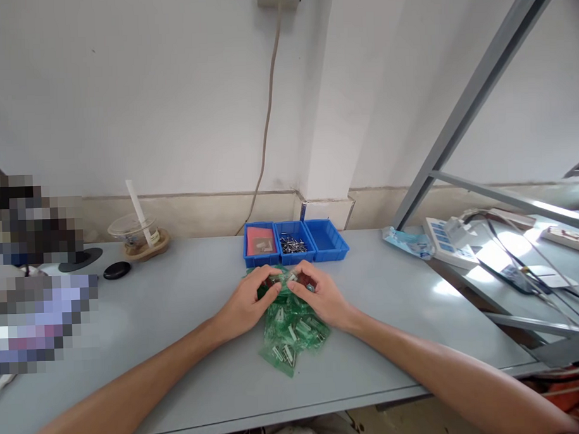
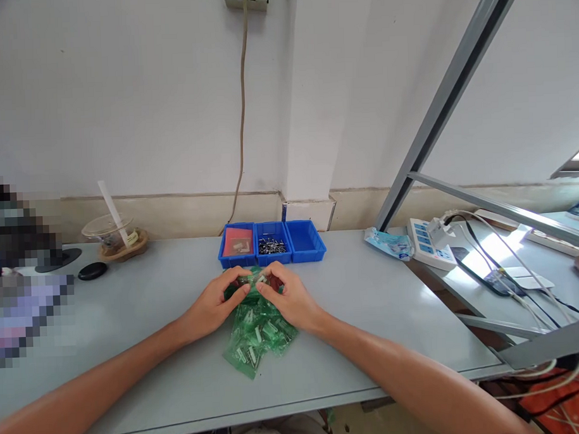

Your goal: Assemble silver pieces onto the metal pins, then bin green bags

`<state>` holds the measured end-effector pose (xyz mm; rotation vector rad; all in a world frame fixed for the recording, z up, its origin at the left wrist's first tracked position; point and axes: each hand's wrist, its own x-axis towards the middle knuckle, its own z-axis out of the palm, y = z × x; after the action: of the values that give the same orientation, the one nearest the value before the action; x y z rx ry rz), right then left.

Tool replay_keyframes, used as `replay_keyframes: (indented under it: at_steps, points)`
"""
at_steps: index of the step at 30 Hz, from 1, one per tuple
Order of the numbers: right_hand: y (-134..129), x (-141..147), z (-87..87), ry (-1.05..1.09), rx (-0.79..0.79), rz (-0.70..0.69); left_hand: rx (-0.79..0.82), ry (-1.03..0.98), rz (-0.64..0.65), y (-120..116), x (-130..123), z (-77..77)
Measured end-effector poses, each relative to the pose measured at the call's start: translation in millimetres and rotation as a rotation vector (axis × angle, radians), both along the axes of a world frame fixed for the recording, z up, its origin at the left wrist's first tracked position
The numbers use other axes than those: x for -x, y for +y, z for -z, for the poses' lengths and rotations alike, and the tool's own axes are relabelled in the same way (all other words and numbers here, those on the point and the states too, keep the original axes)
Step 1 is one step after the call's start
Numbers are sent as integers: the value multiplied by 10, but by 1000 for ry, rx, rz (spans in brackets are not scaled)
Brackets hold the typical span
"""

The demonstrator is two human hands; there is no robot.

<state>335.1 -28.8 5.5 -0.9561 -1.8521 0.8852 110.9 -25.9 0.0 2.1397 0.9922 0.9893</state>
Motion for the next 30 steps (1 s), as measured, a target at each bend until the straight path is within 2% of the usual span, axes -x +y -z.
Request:
replay_keyframes:
  at_steps: [6, 13, 22, 25, 30]
  points:
    - [16, 12, 50, -4, 29, 58, -1, -55, -2, 28, -5, 18]
    - [-12, 5, 18, -53, -5, 23, -13, -68, -37, -2, 5, -16]
    - [-18, 19, -45, 102, 28, 90, 43, -126, -59, -11, -12, -29]
    - [-8, 7, -40, 141, 16, 111, 3, -74, -38, -40, -2, -31]
    - [-14, -17, -38, 53, 38, 81, -124, 14, -61, -23, 17, -49]
